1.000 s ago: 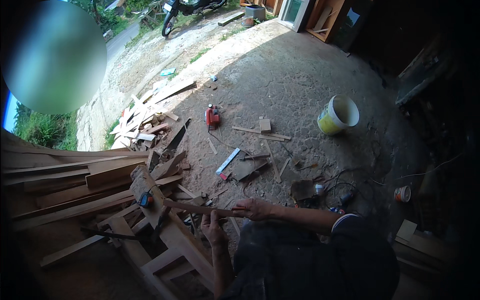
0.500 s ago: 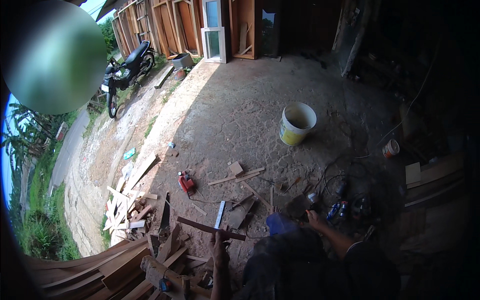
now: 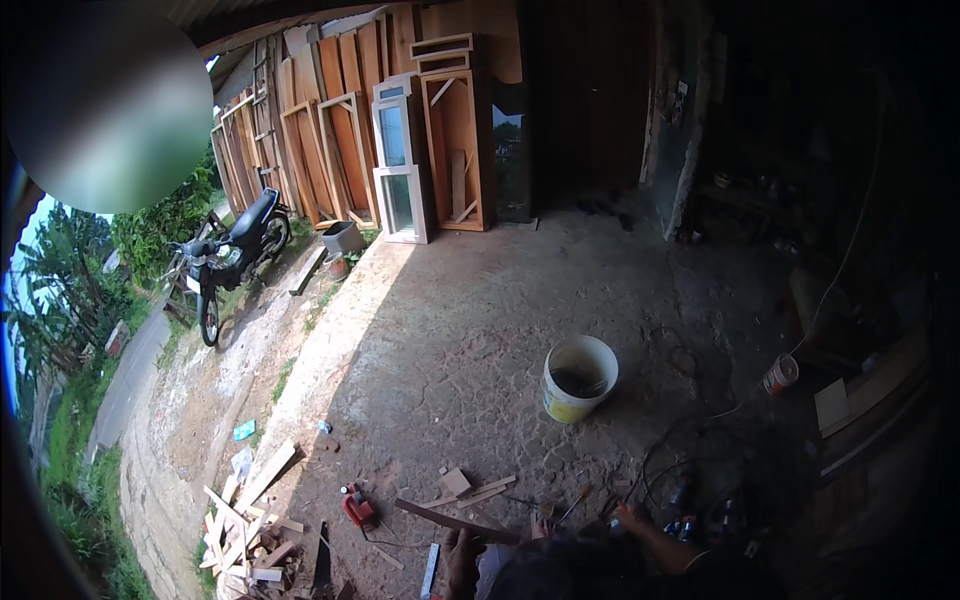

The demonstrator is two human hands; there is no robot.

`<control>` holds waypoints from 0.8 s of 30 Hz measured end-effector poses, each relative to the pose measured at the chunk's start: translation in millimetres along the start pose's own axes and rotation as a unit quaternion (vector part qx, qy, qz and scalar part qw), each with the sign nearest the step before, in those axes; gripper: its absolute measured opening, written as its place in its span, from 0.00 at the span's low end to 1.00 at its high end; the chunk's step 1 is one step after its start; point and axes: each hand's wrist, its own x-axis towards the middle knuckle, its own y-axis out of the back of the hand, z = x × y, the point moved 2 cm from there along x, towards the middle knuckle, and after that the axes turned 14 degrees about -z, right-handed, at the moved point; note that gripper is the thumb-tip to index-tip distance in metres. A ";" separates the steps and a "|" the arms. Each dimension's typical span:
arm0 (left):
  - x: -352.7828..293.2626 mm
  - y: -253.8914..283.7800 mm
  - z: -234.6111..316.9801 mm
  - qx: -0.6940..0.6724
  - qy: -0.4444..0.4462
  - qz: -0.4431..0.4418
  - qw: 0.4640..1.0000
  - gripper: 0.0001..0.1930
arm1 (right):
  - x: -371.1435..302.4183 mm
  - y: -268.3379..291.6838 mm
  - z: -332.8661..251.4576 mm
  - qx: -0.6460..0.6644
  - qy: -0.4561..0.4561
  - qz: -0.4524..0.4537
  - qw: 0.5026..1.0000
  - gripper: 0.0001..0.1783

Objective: The person uses a handheld electric sander on a wooden frame, then measures and marks a wooden plank with a pencil and tape measure. They fit the plank into the frame and continue measuring and marking the frame.

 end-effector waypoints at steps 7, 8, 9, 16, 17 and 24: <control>148.1 -93.6 60.1 0.075 0.017 -0.091 0.993 0.12 | 7.7 82.7 -260.6 0.069 0.239 -0.083 0.965 0.19; 169.4 -105.4 66.8 0.089 0.017 -0.099 0.991 0.12 | 7.7 90.7 -288.8 0.045 0.277 -0.095 0.955 0.17; 191.5 -115.6 71.8 0.088 0.026 -0.081 0.992 0.11 | 10.6 95.8 -312.6 0.071 0.285 -0.100 0.951 0.16; 380.1 -160.2 110.1 0.049 0.036 -0.150 0.987 0.12 | 147.0 144.7 -417.6 0.202 0.314 -0.158 0.914 0.15; 414.8 -164.8 118.0 0.032 0.057 -0.162 0.985 0.12 | 171.6 152.8 -425.8 0.218 0.300 -0.162 0.914 0.13; 647.4 -202.3 225.0 0.047 0.016 -0.104 0.993 0.09 | 313.9 250.0 -546.0 0.219 0.292 -0.013 0.931 0.11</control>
